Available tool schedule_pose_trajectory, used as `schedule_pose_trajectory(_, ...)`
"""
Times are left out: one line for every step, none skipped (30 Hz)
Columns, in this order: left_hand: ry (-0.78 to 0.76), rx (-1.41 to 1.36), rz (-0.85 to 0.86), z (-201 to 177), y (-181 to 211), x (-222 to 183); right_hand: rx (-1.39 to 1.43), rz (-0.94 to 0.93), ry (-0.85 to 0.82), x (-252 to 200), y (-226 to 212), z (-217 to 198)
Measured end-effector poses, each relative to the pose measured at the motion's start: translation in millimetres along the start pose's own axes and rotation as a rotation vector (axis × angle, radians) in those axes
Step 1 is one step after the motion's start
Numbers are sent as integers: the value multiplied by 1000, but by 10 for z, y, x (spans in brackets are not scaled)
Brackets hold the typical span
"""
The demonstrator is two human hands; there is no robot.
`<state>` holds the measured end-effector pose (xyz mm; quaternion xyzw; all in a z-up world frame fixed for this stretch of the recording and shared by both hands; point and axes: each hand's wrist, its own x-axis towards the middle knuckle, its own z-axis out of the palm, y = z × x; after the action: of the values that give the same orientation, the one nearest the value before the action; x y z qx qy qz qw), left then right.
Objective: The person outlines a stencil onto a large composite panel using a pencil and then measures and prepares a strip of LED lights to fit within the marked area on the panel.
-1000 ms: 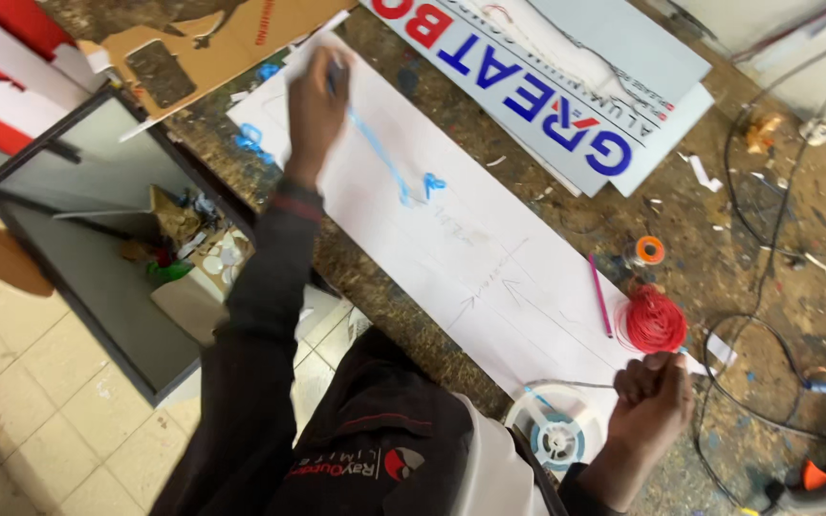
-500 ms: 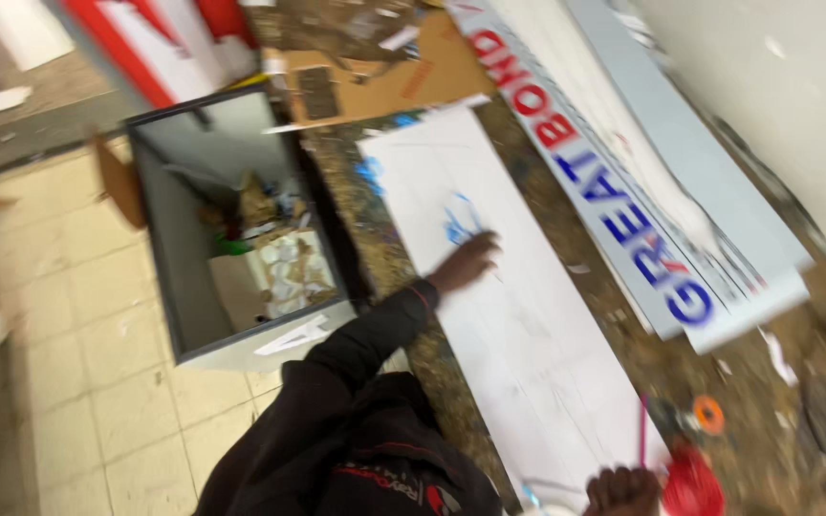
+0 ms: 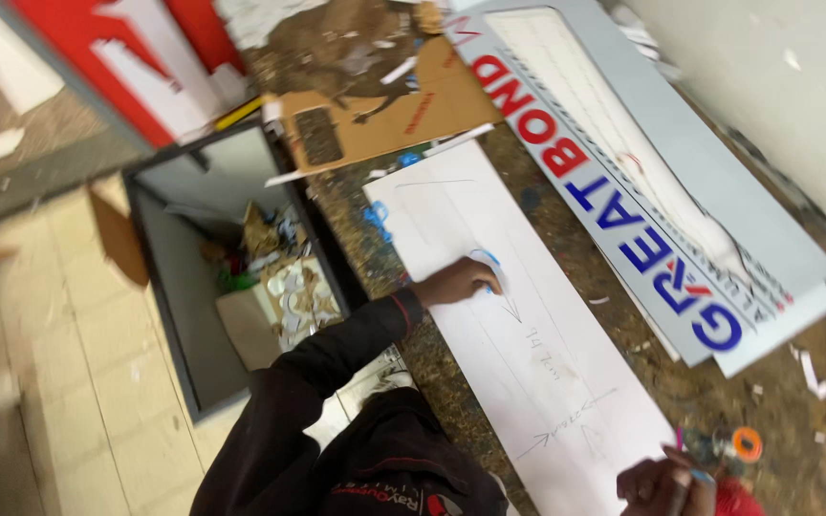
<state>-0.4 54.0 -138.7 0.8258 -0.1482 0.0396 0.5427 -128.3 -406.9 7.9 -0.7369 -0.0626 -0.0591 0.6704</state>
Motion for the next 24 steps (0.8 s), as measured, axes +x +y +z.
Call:
schedule_pose_trajectory(-35, 30, 58, -170, 2, 79, -107, 2, 102, 104, -422, 501)
schedule_pose_trajectory(-76, 19, 73, -404, -55, 129, -113, 12, 145, 103, -354, 537)
schedule_pose_trajectory(-119, 44, 106, -643, -122, 187, -198, -24, 64, 91, -284, 579)
schedule_pose_trajectory(-151, 71, 137, -907, -190, 236, -282, -58, -28, 100, -218, 630)
schedule_pose_trajectory(-183, 63, 150, -1270, -316, 322, -287, -47, 5, 113, -301, 780)
schedule_pose_trajectory(-174, 113, 176, -1608, -452, 408, -320, -61, -46, 117, -387, 919)
schedule_pose_trajectory(-165, 163, 203, -1951, -600, 516, -353, -74, -97, 131, -469, 1068)
schedule_pose_trajectory(-190, 151, 209, -2359, -740, 499, -360, -58, -75, 148, -506, 1213)
schedule_pose_trajectory(-57, 184, 108, -2771, -893, 490, -248, 63, -79, 159, -538, 1366)
schedule_pose_trajectory(82, 219, 6, -3173, -1061, 460, -132, 176, -85, 171, -543, 1506)
schedule_pose_trajectory(63, 211, 11, -3677, -1413, 401, -137, 185, -67, 237, -535, 1675)
schedule_pose_trajectory(362, 723, -124, -4074, -1795, 310, -148, 257, -24, 243, -560, 1810)
schedule_pose_trajectory(656, 1240, -248, -4582, -2166, 467, -159, 328, 20, 255, -585, 1943)
schedule_pose_trajectory(638, 1235, -233, -4167, -1633, 0, -159, 337, 41, 259, -460, 2041)
schedule_pose_trajectory(712, 1265, -202, -3893, -965, -55, -61, 324, -16, 262, -347, 2128)
schedule_pose_trajectory(795, 1290, -159, -3657, -187, 195, 38, 297, -65, 305, -232, 2217)
schedule_pose_trajectory(787, 1280, -132, -3286, -55, 262, 40, 292, -37, 459, -239, 2356)
schedule_pose_trajectory(732, 963, 3, -2832, 64, 226, 27, 260, -119, 496, -270, 2447)
schedule_pose_trajectory(665, 643, 122, -2387, 194, 157, 14, 229, -200, 540, -292, 2532)
schedule_pose_trajectory(635, 630, 135, -1979, 359, 109, 14, 241, -167, 544, -183, 2610)
schedule_pose_trajectory(448, 160, -163, -1585, 539, 28, 29, 273, -150, 546, -82, 2685)
schedule_pose_trajectory(241, -295, -449, -1215, 720, -37, 45, 292, -140, 614, 29, 2757)
schedule_pose_trajectory(217, -294, -439, -1101, 814, 25, 47, 291, -114, 648, 52, 2832)
schedule_pose_trajectory(31, -424, -422, -953, 926, 39, 24, 287, -141, 662, 64, 2872)
